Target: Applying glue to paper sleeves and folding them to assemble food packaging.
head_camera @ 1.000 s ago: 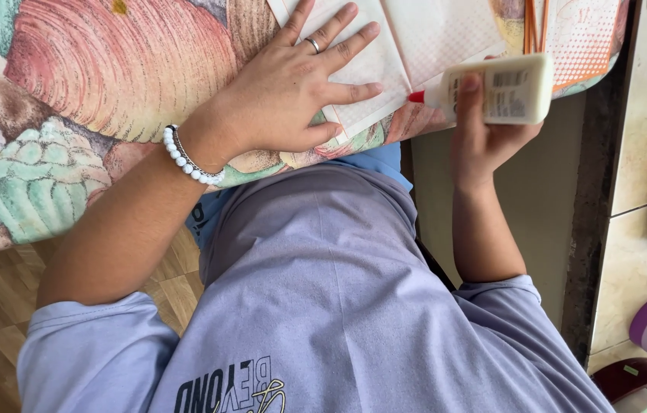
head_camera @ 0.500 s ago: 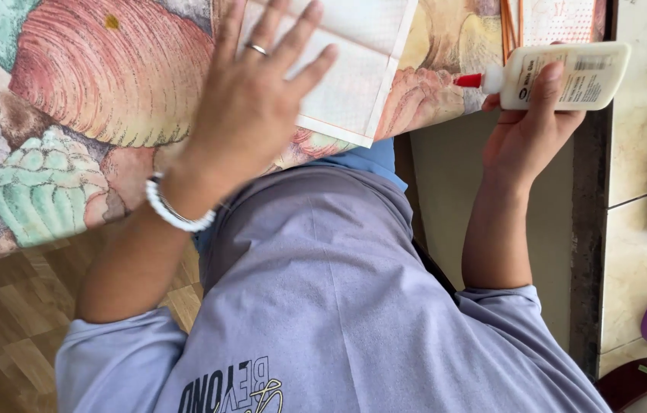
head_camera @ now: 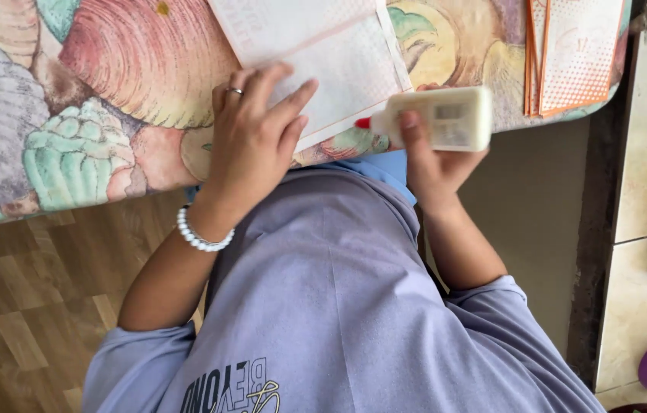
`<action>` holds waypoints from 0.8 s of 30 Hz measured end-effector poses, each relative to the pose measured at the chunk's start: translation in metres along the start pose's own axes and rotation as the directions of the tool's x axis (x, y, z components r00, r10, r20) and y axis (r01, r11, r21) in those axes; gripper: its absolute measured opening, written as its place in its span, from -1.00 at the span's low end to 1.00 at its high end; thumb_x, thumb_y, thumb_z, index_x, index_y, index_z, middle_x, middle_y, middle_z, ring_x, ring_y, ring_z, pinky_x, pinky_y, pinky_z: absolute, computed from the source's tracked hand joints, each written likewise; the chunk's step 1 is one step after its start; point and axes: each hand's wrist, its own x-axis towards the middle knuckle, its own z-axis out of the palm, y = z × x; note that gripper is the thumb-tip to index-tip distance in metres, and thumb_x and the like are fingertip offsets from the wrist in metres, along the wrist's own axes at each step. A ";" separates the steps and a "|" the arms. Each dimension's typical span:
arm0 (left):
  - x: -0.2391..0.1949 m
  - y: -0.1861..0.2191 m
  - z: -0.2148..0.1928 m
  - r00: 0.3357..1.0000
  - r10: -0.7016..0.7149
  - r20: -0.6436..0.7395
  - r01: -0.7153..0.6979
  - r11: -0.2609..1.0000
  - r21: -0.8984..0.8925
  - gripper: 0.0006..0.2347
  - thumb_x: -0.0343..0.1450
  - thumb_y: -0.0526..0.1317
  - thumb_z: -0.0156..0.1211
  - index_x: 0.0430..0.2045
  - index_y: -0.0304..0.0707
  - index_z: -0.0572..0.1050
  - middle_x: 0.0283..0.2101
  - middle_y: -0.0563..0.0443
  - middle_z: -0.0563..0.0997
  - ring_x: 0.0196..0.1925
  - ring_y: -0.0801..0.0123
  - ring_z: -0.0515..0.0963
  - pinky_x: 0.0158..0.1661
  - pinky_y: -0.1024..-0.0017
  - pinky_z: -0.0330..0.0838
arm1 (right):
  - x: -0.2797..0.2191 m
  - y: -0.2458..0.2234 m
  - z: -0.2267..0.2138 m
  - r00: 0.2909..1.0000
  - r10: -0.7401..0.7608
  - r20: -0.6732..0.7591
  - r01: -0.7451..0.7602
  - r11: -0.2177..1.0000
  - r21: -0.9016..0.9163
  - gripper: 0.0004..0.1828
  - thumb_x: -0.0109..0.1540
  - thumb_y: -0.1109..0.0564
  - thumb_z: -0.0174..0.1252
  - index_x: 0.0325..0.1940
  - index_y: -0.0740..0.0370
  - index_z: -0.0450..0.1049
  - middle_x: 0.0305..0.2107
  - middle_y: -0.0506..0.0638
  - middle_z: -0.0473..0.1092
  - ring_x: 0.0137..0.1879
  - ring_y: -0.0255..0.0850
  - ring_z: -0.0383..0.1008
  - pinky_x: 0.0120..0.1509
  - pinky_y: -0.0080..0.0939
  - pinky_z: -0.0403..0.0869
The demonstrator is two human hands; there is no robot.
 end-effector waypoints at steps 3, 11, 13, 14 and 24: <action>-0.009 -0.014 -0.005 0.994 0.059 0.090 -0.052 0.996 -0.077 -0.71 0.39 -0.27 0.41 0.00 -0.22 0.62 0.21 -0.18 0.46 0.21 -0.04 0.38 0.08 0.05 0.22 | -0.005 0.001 0.012 0.990 -0.068 0.125 0.071 0.997 -0.017 -0.64 0.29 0.18 0.34 0.04 0.33 0.35 -0.12 0.11 0.42 0.02 -0.06 0.52 0.18 -0.10 0.60; -0.016 -0.024 -0.005 0.991 0.073 0.108 -0.061 0.991 -0.116 -0.62 0.36 -0.23 0.45 0.08 -0.24 0.59 0.31 -0.10 0.43 0.28 -0.01 0.36 0.17 0.09 0.17 | 0.017 0.021 -0.015 0.990 -0.142 -0.021 0.139 0.984 -0.113 -0.72 0.29 0.21 0.37 -0.09 0.40 0.42 -0.22 0.17 0.48 -0.11 -0.01 0.57 -0.06 -0.06 0.68; -0.016 -0.025 -0.004 0.992 0.065 0.107 -0.051 0.991 -0.126 -0.61 0.35 -0.21 0.47 0.07 -0.24 0.60 0.32 -0.09 0.43 0.29 -0.01 0.35 0.20 0.10 0.15 | 0.019 0.024 -0.019 0.985 -0.167 -0.038 0.158 0.972 -0.176 -0.71 0.30 0.20 0.37 -0.10 0.43 0.41 -0.26 0.16 0.46 -0.13 -0.02 0.56 -0.08 -0.06 0.66; -0.016 -0.025 -0.004 0.992 0.066 0.107 -0.051 0.990 -0.135 -0.61 0.34 -0.22 0.47 0.06 -0.25 0.60 0.31 -0.08 0.43 0.28 0.00 0.36 0.19 0.09 0.16 | 0.017 0.026 -0.018 0.984 -0.172 -0.048 0.162 0.973 -0.162 -0.70 0.29 0.21 0.38 -0.12 0.43 0.39 -0.28 0.15 0.44 -0.15 -0.05 0.54 -0.11 -0.09 0.64; -0.016 -0.024 -0.006 0.994 0.067 0.091 -0.054 0.989 -0.135 -0.60 0.30 -0.31 0.44 0.06 -0.29 0.60 0.31 -0.11 0.43 0.27 0.00 0.37 0.18 0.09 0.17 | -0.042 0.004 0.040 0.961 0.076 0.266 -0.061 0.996 -0.066 -0.64 0.24 0.19 0.38 -0.01 0.48 0.46 -0.17 0.20 0.49 -0.07 -0.07 0.56 0.10 -0.10 0.65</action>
